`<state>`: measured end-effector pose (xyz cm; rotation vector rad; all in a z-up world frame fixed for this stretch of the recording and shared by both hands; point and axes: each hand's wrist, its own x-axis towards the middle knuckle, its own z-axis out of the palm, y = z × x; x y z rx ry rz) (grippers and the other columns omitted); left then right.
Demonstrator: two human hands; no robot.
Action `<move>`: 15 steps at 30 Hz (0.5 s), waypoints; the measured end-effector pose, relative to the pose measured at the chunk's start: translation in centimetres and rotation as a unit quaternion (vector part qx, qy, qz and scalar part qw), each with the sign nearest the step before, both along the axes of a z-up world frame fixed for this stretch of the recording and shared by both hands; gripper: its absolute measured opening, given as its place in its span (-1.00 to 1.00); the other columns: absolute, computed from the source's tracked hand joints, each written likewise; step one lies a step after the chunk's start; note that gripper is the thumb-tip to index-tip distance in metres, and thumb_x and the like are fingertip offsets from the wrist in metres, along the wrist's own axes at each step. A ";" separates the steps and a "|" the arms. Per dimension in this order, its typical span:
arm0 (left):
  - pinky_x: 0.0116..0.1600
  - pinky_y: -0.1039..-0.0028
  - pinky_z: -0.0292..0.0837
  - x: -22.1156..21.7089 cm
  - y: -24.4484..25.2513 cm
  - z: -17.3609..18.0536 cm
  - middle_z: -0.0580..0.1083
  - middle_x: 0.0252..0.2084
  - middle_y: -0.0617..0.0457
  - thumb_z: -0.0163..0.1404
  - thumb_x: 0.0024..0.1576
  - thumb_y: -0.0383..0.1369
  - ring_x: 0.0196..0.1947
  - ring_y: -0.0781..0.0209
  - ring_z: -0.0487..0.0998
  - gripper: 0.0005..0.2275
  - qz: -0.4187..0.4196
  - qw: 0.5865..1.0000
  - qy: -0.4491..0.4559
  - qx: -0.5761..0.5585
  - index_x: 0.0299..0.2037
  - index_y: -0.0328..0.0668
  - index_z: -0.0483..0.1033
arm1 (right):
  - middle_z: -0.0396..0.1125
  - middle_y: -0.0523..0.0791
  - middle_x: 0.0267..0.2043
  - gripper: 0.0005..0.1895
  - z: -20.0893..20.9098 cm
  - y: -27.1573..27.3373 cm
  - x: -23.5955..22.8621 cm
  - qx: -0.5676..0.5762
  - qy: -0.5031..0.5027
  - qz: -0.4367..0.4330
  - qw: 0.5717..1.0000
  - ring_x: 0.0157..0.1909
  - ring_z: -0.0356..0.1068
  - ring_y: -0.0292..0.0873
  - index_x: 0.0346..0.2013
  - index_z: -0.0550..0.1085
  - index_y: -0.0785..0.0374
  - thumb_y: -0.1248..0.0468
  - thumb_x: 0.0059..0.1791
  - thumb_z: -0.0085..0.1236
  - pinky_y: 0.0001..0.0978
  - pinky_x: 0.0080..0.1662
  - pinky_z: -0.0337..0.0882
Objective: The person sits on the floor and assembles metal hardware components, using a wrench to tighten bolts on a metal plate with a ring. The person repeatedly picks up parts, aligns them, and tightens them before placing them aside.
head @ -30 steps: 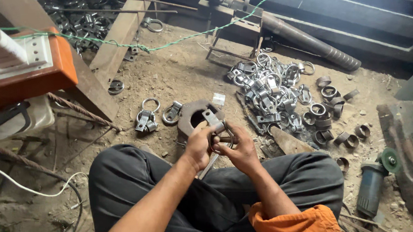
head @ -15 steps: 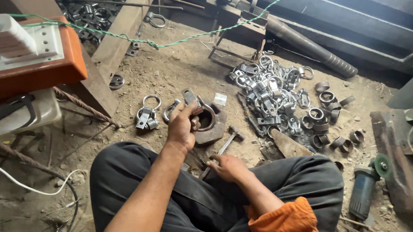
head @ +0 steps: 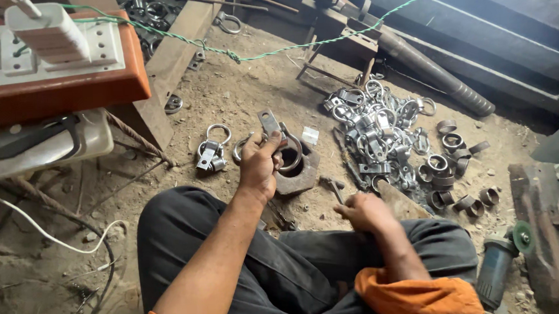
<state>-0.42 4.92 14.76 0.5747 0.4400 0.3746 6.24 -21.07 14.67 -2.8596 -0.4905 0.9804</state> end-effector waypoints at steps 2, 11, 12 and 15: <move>-0.50 0.69 0.19 -0.2 0.2 0.7 0.54 -0.34 0.06 0.11 0.17 -0.39 -0.51 0.46 0.38 -0.88 0.003 0.999 0.022 0.027 -0.15 -0.20 0.53 | 0.56 0.00 -0.31 -0.55 1.6 -0.2 0.0 -0.031 -0.003 0.028 0.999 -0.20 0.56 -0.03 -0.26 0.67 0.14 -0.15 0.02 0.11 -0.18 -0.07 0.49; -0.46 0.69 0.21 0.0 1.3 1.8 0.54 -0.26 0.09 0.09 0.16 -0.44 -0.28 0.37 0.55 -0.82 0.038 0.998 0.019 0.053 -0.05 -0.28 0.54 | 0.47 0.03 -0.16 -0.75 -5.2 8.2 -7.9 0.170 -0.107 0.185 0.962 -0.08 0.48 0.15 -0.23 0.60 0.13 0.05 -0.04 0.22 -0.01 -0.03 0.47; -0.46 0.69 0.21 0.1 1.5 1.9 0.54 -0.25 0.10 0.08 0.15 -0.44 -0.28 0.36 0.55 -0.81 0.046 0.997 0.026 0.051 -0.05 -0.27 0.55 | 0.47 0.06 -0.21 -0.77 -6.4 8.9 -7.9 0.166 -0.092 0.188 0.964 -0.11 0.48 0.17 -0.22 0.59 0.14 0.07 -0.02 0.20 0.00 -0.04 0.48; -0.46 0.68 0.23 0.0 2.0 2.0 0.55 -0.25 0.07 0.09 0.13 -0.44 -0.28 0.34 0.57 -0.81 0.065 0.994 0.052 0.064 -0.07 -0.29 0.56 | 0.45 0.10 -0.22 -0.77 -9.9 10.2 -7.4 0.146 -0.130 0.123 0.973 -0.15 0.47 0.25 -0.31 0.56 0.22 0.11 -0.07 0.23 0.10 -0.11 0.46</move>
